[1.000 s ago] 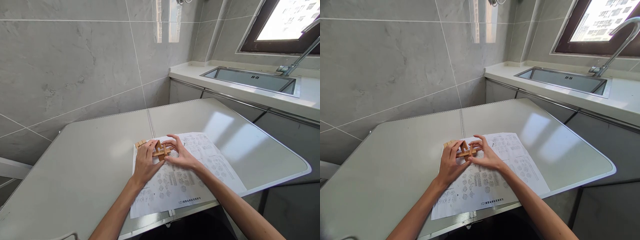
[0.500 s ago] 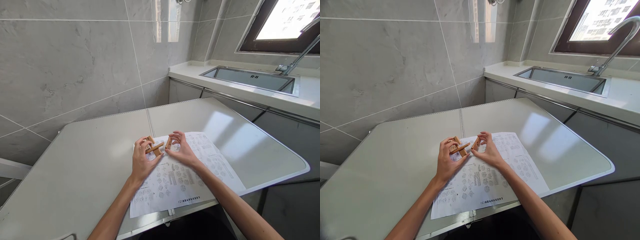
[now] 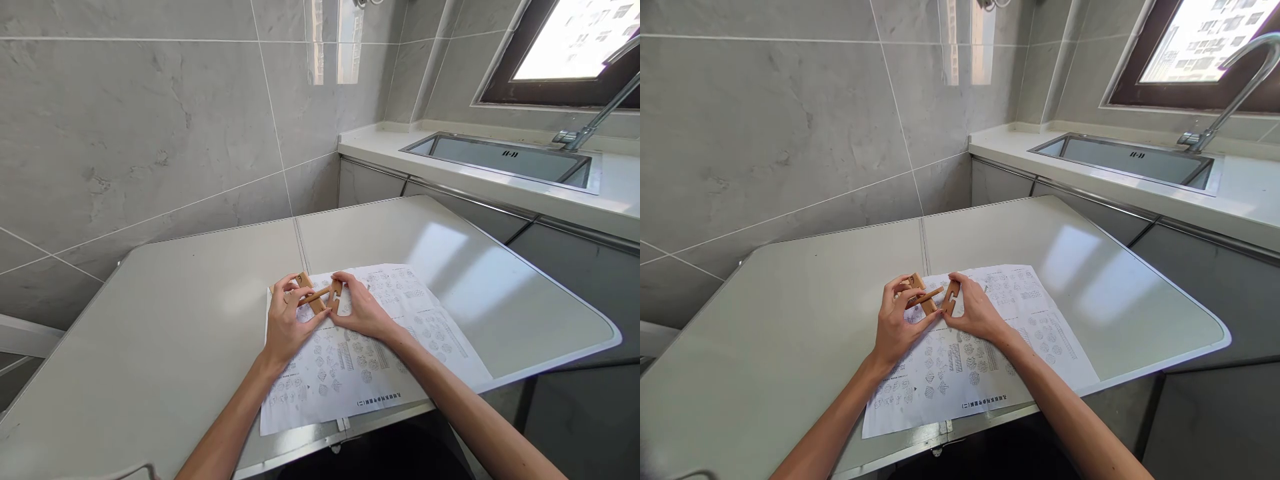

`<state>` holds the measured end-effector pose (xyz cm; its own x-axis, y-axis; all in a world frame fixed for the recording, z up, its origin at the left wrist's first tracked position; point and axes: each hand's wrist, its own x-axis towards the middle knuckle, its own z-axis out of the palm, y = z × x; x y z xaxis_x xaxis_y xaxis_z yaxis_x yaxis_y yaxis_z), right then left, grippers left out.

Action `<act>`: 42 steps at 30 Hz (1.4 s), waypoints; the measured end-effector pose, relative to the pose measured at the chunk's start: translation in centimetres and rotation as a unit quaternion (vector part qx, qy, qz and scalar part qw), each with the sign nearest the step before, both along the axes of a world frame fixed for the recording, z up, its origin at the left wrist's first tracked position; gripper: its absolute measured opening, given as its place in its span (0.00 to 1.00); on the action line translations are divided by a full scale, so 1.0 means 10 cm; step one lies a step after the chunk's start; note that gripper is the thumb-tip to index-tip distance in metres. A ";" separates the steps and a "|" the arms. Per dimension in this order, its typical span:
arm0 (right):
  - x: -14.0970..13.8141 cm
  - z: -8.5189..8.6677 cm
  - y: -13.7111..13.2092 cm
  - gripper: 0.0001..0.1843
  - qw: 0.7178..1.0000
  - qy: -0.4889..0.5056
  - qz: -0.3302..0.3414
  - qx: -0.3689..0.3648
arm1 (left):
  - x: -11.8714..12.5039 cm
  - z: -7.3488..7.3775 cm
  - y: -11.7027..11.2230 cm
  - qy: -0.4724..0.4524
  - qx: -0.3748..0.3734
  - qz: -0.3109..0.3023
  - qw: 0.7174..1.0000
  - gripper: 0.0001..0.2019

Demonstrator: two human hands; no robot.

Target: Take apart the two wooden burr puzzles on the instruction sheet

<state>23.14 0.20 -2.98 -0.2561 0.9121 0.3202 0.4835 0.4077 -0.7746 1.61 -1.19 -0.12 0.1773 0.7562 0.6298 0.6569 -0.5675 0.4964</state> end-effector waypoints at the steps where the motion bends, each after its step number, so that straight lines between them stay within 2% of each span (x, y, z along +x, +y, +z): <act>1: 0.00 0.00 0.00 0.41 1.000 -0.004 0.000 0.001 | 0.00 -0.01 0.00 0.001 0.003 0.000 1.000 0.20; 10: 0.01 0.00 0.01 0.37 0.999 -0.020 0.025 0.024 | 0.00 -0.03 0.02 0.014 0.024 -0.008 1.000 0.18; 13: 0.02 0.05 0.03 0.31 0.999 0.042 0.021 0.005 | 0.01 -0.03 0.01 0.011 0.012 -0.004 1.000 0.18; 17: 0.07 0.14 0.06 0.19 0.989 0.144 0.002 -0.029 | 0.00 -0.04 0.02 0.001 -0.010 -0.004 1.000 0.17; 19: 0.09 0.16 0.08 0.16 0.980 0.192 0.023 -0.056 | 0.00 -0.05 0.02 -0.001 -0.013 -0.003 1.000 0.18; 23: 0.08 0.16 0.08 0.16 0.958 0.251 0.076 -0.116 | 0.02 -0.04 0.01 -0.003 -0.023 -0.011 1.000 0.18; 29: 0.05 0.20 0.05 0.11 0.957 0.251 0.085 -0.120 | 0.05 -0.02 -0.03 -0.017 -0.068 -0.046 0.996 0.18; 37: 0.09 0.16 0.08 0.08 0.962 0.227 0.098 -0.116 | 0.04 0.02 -0.03 -0.044 -0.143 -0.061 0.987 0.29; 42: 0.07 0.21 0.05 0.09 0.955 0.238 0.123 -0.129 | 0.04 -0.02 0.02 -0.082 -0.167 -0.044 0.982 0.30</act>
